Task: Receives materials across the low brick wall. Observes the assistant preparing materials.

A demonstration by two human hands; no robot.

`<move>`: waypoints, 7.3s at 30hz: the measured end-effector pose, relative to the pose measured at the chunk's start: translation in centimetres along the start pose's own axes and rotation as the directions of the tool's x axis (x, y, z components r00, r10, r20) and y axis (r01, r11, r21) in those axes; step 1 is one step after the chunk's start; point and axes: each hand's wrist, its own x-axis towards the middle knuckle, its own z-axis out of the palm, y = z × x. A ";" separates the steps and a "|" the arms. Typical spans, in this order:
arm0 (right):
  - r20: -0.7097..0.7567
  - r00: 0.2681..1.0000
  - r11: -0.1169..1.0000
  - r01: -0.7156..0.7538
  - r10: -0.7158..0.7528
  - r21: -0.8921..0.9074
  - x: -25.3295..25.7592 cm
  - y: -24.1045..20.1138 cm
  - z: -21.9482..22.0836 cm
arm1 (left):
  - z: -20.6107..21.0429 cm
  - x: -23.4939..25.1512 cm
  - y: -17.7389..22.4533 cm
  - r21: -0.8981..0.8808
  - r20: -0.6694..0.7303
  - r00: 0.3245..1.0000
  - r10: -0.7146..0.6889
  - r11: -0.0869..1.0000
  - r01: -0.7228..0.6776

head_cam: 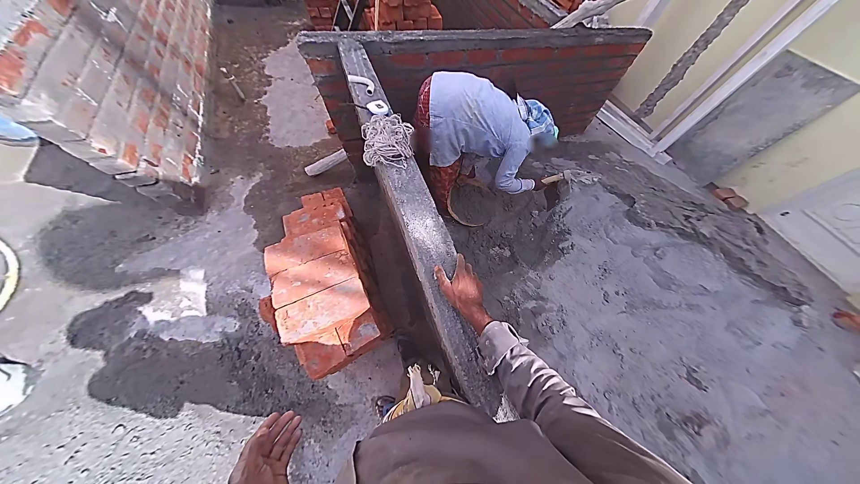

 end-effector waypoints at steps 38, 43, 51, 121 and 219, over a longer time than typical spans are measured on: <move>-0.023 1.000 1.000 0.014 -0.013 0.014 0.3 0.3 0.5 | -0.1 0.2 -0.2 -0.009 -0.018 1.000 -0.006 1.000 0.005; -0.034 0.999 1.000 0.018 -0.017 0.013 0.3 0.3 0.5 | 0.1 0.0 0.1 -0.003 -0.026 1.000 -0.014 1.000 0.014; -0.027 1.000 1.000 0.013 -0.013 0.016 0.3 0.3 0.4 | 0.0 0.4 -0.1 -0.004 -0.018 1.000 -0.008 1.000 0.008; -0.016 1.000 1.000 0.003 -0.003 0.017 0.1 0.1 0.2 | 0.1 0.2 -0.1 -0.007 -0.025 1.000 -0.005 1.000 0.004; 0.387 0.917 0.555 -0.373 0.098 0.743 4.4 5.5 -3.4 | 36.1 12.2 18.4 0.035 0.607 0.788 0.102 0.987 -0.154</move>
